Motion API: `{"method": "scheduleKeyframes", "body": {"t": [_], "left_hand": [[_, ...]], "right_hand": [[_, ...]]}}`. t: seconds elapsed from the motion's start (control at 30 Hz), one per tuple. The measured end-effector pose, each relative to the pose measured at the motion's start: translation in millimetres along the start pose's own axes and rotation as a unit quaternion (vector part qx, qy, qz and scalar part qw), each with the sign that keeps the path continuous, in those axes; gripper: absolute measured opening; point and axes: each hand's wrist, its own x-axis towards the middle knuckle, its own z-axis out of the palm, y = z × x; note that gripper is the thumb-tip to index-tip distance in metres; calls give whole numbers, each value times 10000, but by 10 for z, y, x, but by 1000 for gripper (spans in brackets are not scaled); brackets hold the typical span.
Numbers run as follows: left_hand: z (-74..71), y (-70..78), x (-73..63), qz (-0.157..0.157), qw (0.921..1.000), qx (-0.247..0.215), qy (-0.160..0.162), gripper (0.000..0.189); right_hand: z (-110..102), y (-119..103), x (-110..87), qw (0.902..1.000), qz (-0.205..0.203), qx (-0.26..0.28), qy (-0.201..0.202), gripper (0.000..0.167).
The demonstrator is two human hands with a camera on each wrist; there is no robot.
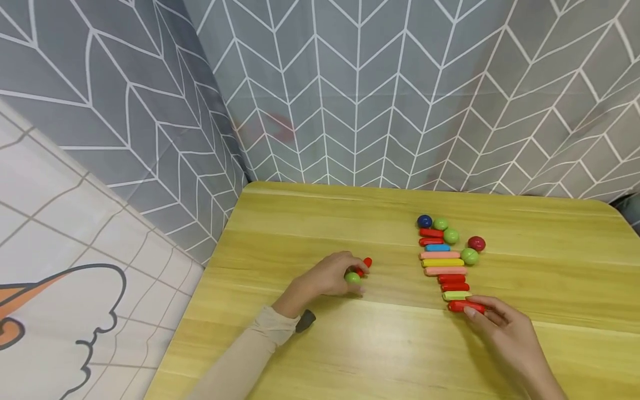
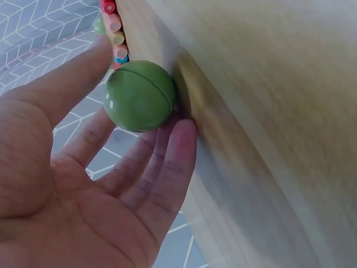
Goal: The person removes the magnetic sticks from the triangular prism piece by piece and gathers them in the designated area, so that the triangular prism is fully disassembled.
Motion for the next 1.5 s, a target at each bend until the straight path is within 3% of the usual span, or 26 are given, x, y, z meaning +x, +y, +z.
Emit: {"method": "scheduleKeyframes", "body": {"t": [0.13,0.33,0.47,0.7,1.13,1.5], "left_hand": [[0,8,7,-66,9999,56,63,30],[10,25,9,-147,9997,-131,143,43],[12,32,12,-235,9992,-279,172,50],[17,34,14,-259,9992,-262,123,48],[24,16,17,-222,9993,-295,82,49],[-17,3,12,-251,9995,-186,-56,50]], "right_hand": [[-39,74,-13,9988,491,17,-56,58],[-46,150,11,9972,647,-303,-222,57],[-36,192,32,9973,625,-343,-188,56],[8,240,65,9982,330,-444,244,53],[38,252,73,9989,300,-16,356,52],[53,205,41,9961,195,18,856,49]]}}
